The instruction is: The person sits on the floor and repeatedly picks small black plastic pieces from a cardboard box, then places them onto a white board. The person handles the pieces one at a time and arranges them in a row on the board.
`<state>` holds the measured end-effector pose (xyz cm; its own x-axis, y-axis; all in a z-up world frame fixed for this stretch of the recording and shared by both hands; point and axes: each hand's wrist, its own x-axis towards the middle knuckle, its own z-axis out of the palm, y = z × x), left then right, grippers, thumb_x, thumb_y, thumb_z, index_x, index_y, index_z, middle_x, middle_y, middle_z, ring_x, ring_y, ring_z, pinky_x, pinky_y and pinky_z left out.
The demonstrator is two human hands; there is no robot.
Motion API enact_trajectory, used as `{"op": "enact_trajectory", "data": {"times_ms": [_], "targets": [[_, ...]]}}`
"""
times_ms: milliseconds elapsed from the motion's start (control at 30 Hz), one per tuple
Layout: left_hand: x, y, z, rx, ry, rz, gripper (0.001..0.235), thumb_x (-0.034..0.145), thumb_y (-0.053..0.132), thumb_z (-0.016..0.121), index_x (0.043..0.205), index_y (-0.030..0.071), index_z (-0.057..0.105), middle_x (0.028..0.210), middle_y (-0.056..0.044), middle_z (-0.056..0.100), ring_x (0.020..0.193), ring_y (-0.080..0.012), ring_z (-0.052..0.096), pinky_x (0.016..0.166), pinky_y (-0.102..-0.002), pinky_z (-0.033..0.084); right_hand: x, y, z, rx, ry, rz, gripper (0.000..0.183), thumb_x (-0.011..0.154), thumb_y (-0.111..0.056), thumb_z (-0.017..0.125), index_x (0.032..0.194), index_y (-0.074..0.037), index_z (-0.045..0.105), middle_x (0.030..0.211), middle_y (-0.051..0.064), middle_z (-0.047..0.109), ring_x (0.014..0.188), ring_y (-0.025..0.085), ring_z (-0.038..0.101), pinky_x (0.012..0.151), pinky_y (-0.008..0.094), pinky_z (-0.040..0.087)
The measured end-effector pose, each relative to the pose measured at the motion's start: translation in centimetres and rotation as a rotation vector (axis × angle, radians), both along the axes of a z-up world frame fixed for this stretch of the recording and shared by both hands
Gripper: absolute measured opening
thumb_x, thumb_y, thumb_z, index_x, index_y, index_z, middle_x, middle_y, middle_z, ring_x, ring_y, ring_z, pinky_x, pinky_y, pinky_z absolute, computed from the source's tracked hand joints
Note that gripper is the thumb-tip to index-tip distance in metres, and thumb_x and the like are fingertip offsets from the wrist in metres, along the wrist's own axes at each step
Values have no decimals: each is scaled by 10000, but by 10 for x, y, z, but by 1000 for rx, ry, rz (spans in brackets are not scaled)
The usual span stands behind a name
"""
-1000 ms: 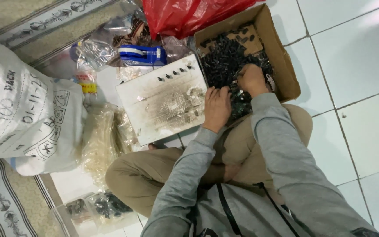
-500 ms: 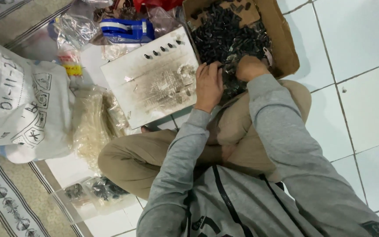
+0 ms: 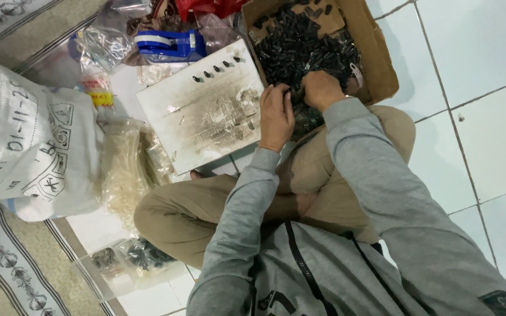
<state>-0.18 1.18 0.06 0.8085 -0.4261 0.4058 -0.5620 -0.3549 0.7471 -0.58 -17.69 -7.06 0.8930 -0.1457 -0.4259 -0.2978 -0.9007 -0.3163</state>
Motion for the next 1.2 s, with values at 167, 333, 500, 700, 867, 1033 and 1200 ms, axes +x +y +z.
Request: {"op": "enact_trajectory", "data": {"times_ms": [167, 333, 500, 700, 867, 1033, 1200], "targets": [[0, 0, 2, 3, 3, 0, 141, 1091, 107, 452, 1185, 69, 551, 1019, -116, 656, 1019, -262, 701, 1177, -440, 409, 1, 13, 3, -103, -37, 72, 198, 894, -11, 598, 763, -6, 745, 691, 182, 706, 681, 334, 715, 526, 451, 595], [1, -2, 0, 0, -17, -11, 124, 1088, 110, 469, 1172, 73, 554, 1016, -119, 658, 1022, -256, 702, 1170, -425, 408, 0, 21, 3, -200, -64, 110, 264, 929, 37, 540, 756, -12, 734, 706, 164, 716, 697, 292, 718, 568, 416, 602], [0, -1, 3, 1, -20, -11, 132, 1095, 100, 446, 1164, 52, 547, 1011, -158, 666, 998, -284, 706, 1162, -437, 414, 1, 31, 4, -355, -121, 246, 303, 936, 15, 575, 682, -92, 701, 652, 80, 691, 655, 185, 683, 525, 322, 572], [1, 0, 6, 12, -43, 3, 108, 1072, 86, 481, 1142, 46, 554, 966, -148, 689, 964, -268, 724, 1158, -416, 420, -8, 36, 25, -277, -114, 155, 290, 989, 11, 529, 786, -42, 730, 765, 131, 734, 776, 228, 724, 632, 349, 607], [0, 0, 5, 19, -50, 11, 101, 1071, 120, 485, 1132, 73, 551, 969, -120, 698, 968, -236, 727, 1169, -396, 407, -6, 41, 39, -179, -115, 97, 291, 988, 43, 495, 840, 19, 744, 801, 182, 737, 815, 296, 734, 677, 415, 616], [-3, 1, 8, 26, -51, 16, 84, 1056, 100, 514, 1110, 56, 560, 962, -135, 702, 974, -258, 727, 1156, -397, 418, -11, 37, 17, -226, -119, 123, 302, 1015, -3, 495, 837, -30, 738, 778, 144, 727, 773, 239, 717, 653, 356, 610], [1, 0, 10, 32, -47, 8, 81, 1059, 116, 514, 1097, 64, 563, 961, -134, 703, 979, -258, 723, 1148, -403, 418, -6, 33, -3, -403, -108, 215, 292, 1012, -42, 510, 831, -78, 737, 782, 97, 736, 773, 198, 720, 638, 312, 592]]}}
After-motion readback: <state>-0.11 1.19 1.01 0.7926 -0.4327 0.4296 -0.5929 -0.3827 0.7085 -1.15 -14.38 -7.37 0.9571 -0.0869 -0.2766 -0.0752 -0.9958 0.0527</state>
